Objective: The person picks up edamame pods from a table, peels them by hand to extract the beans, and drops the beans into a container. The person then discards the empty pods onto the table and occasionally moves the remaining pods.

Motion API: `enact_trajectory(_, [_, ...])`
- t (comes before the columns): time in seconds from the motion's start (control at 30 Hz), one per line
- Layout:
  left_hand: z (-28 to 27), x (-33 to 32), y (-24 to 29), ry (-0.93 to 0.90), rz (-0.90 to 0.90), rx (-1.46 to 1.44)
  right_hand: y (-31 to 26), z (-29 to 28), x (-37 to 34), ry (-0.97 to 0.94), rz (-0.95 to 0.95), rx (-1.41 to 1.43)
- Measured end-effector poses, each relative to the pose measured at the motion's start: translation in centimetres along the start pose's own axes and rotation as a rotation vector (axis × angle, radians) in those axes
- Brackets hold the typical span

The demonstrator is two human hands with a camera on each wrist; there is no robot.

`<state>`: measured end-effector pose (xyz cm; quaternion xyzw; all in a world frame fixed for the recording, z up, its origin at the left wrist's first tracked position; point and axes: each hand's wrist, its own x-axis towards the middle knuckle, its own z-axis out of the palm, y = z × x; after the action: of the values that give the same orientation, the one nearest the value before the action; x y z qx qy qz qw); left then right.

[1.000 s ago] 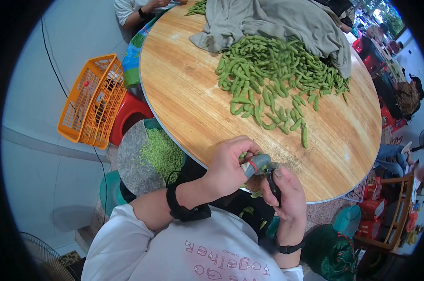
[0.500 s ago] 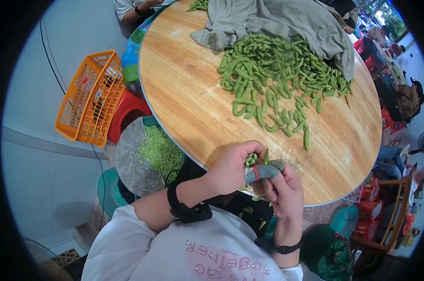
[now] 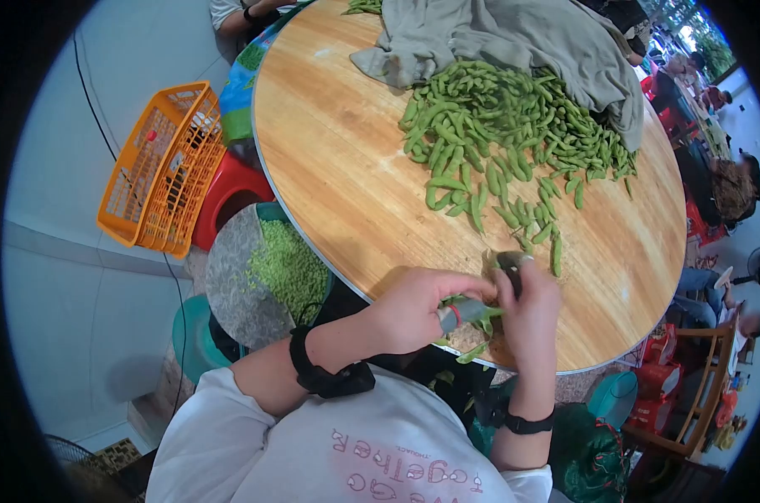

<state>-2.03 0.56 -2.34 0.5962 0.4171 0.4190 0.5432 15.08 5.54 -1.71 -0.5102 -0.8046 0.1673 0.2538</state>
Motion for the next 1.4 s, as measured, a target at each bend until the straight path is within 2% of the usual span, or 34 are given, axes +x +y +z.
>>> enact_trajectory(0.03, [0.3,0.0,0.7,0.025,-0.054,0.035,0.0,-0.1,-0.7,-0.002,-0.001,0.002])
enact_trajectory(0.07, [0.4,0.3,0.5,0.107,0.010,0.080,0.1,-0.2,-1.3,-0.052,0.196,0.489])
enact_trajectory(0.1, [0.6,0.3,0.3,0.104,0.010,0.083,0.0,-0.5,-1.9,-0.100,0.393,0.976])
enact_trajectory(0.17, [1.1,0.5,0.1,0.114,-0.066,-0.278,-0.9,-1.5,-2.9,-0.137,0.448,1.064])
enact_trajectory(0.23, [1.5,0.6,0.3,0.070,-0.024,-0.318,-0.8,-1.9,-3.7,-0.288,0.510,1.282])
enact_trajectory(0.3, [1.6,0.5,-0.2,0.052,-0.178,-0.683,-1.0,-2.0,-4.2,-0.319,0.461,1.242])
enact_trajectory(0.37, [1.7,0.3,0.1,0.077,-0.183,-0.662,-1.5,-2.3,-4.5,-0.364,0.523,1.340])
enact_trajectory(0.47, [2.0,0.2,0.0,0.118,-0.164,-0.621,-1.9,-2.6,-4.9,-0.417,0.499,1.415])
enact_trajectory(0.53, [2.2,0.1,0.1,0.128,-0.140,-0.597,-1.9,-2.5,-5.1,-0.414,0.499,1.425])
enact_trajectory(0.6, [2.3,0.2,0.3,0.153,-0.041,-0.422,-1.7,-2.3,-5.2,-0.412,0.499,1.432])
enact_trajectory(0.7, [2.5,-0.1,0.3,0.165,-0.029,-0.413,-1.8,-1.9,-5.4,-0.363,0.445,1.430])
enact_trajectory(0.77, [2.8,-0.4,0.1,0.165,-0.071,-0.488,-2.2,-2.0,-5.4,-0.298,0.427,1.222])
enact_trajectory(0.8, [2.9,-0.5,0.0,0.166,-0.114,-0.563,-2.4,-1.8,-5.5,-0.297,0.426,1.223])
enact_trajectory(0.87, [3.1,-0.7,0.1,0.149,-0.140,-0.598,-2.7,-1.5,-5.7,-0.210,0.377,0.979])
enact_trajectory(0.9, [3.2,-0.7,0.2,0.133,-0.168,-0.634,-2.5,-1.4,-5.8,-0.209,0.377,0.978])
enact_trajectory(0.97, [2.8,-0.5,0.3,0.091,-0.112,-0.563,-2.1,-1.1,-5.9,-0.218,0.440,1.216])
enact_trajectory(1.0, [2.5,-0.3,0.3,0.048,-0.057,-0.491,-2.1,-1.3,-5.8,-0.219,0.440,1.216])
enact_trajectory(1.03, [2.1,-0.2,0.0,0.049,-0.058,-0.492,-2.2,-1.7,-5.7,-0.267,0.536,1.400])
enact_trajectory(1.07, [1.8,-0.1,-0.4,-0.045,-0.077,-0.542,-2.2,-1.9,-5.6,-0.316,0.633,1.583])
enact_trajectory(1.1, [1.6,0.0,-0.6,-0.139,-0.094,-0.590,-2.2,-2.0,-5.6,-0.319,0.634,1.583])
enact_trajectory(1.17, [1.6,0.0,-0.5,-0.134,-0.139,-0.659,-2.0,-2.1,-5.6,-0.357,0.752,1.791])
enact_trajectory(1.2, [1.7,0.1,-0.4,-0.130,-0.181,-0.728,-1.9,-1.8,-5.6,-0.356,0.753,1.791])
enact_trajectory(1.23, [2.1,0.1,-0.3,-0.131,-0.182,-0.729,-1.8,-1.3,-5.6,-0.267,0.634,1.526])
enact_trajectory(1.27, [2.5,0.1,-0.3,-0.053,-0.149,-0.660,-1.8,-1.0,-5.5,-0.182,0.515,1.260])
enact_trajectory(1.3, [2.8,0.1,-0.2,0.024,-0.116,-0.589,-1.9,-0.9,-5.4,-0.182,0.517,1.259])
enact_trajectory(1.4, [2.3,0.4,0.0,0.097,-0.132,-0.444,-2.0,-0.8,-4.8,-0.122,0.524,1.097])
